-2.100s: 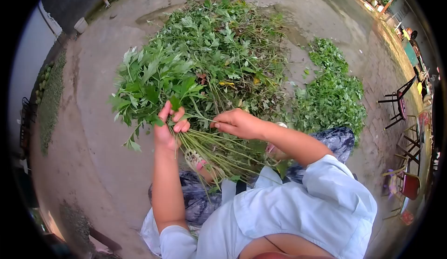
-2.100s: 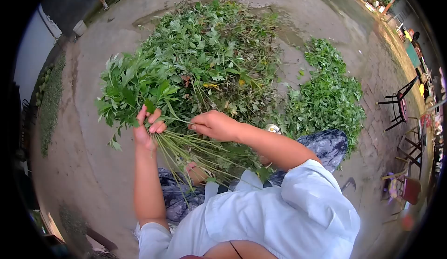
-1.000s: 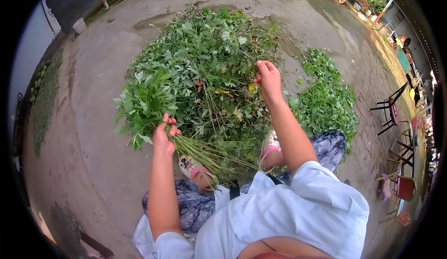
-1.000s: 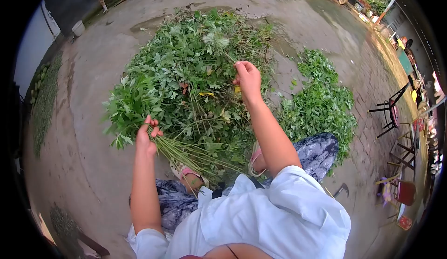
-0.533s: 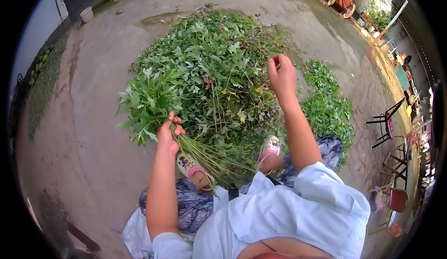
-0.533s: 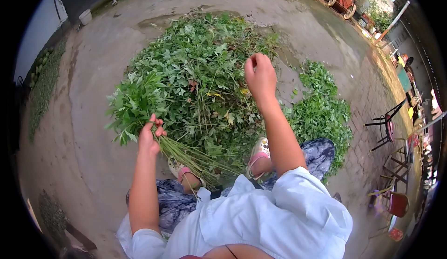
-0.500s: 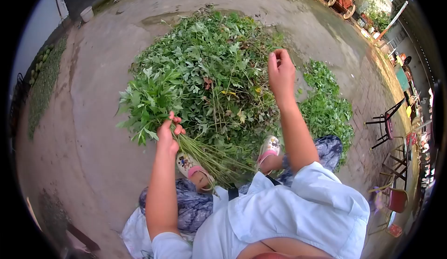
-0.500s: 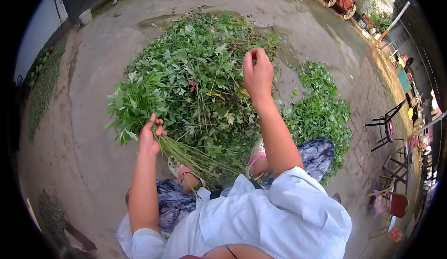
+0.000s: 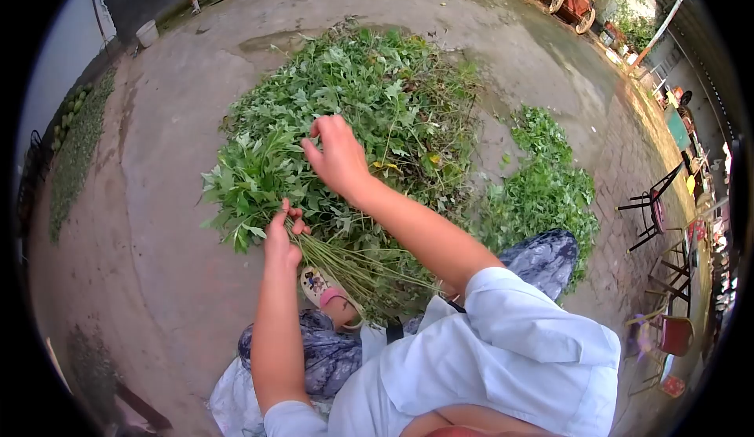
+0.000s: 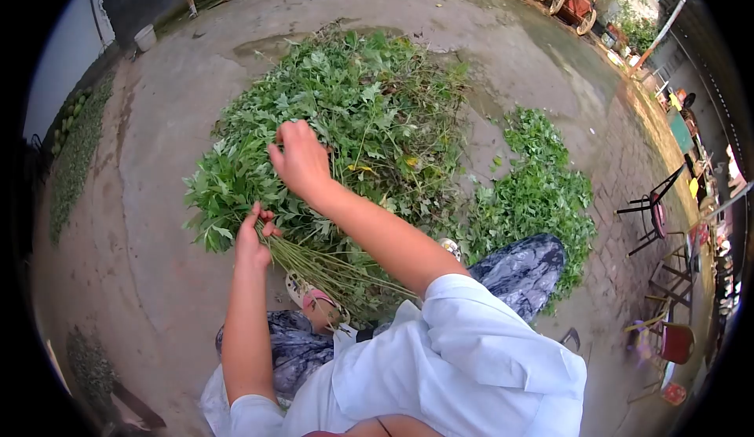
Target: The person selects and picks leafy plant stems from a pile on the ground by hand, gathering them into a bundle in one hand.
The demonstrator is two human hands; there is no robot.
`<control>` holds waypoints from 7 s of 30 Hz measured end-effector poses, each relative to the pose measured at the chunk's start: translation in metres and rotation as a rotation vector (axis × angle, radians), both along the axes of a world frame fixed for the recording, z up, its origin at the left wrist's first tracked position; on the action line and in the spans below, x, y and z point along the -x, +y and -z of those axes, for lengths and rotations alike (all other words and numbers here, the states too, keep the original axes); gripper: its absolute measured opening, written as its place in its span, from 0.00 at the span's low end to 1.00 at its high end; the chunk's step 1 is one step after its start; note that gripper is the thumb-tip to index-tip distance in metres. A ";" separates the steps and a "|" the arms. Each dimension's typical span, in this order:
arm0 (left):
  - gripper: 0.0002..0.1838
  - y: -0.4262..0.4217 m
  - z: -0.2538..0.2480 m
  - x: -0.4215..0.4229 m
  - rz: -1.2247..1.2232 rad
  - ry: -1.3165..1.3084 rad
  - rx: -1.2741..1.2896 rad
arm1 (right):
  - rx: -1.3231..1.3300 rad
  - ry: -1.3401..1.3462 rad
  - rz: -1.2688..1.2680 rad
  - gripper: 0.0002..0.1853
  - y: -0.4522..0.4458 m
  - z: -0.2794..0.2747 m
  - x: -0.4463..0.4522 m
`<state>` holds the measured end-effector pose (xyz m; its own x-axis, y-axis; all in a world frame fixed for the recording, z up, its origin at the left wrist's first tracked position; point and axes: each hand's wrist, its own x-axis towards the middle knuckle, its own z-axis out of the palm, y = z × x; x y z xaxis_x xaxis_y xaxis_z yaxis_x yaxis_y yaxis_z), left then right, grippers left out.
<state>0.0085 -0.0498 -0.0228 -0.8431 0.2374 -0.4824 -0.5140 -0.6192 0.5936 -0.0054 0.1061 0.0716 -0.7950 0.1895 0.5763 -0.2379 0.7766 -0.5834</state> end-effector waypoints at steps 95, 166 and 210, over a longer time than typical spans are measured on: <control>0.08 0.007 0.034 0.012 -0.015 -0.063 0.054 | -0.323 0.025 -0.682 0.20 -0.065 -0.025 -0.090; 0.14 -0.022 -0.062 0.017 0.073 0.464 -0.218 | -0.084 -0.181 0.181 0.22 0.257 0.074 -0.166; 0.15 0.051 -0.067 -0.062 0.167 0.378 0.009 | -0.652 0.004 -0.150 0.07 0.130 0.051 -0.157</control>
<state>0.0710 0.0017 0.0447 -0.9115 0.3836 -0.1484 -0.3516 -0.5398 0.7648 0.1516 0.2362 0.0210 -0.7834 -0.3111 0.5380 -0.3716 0.9284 -0.0043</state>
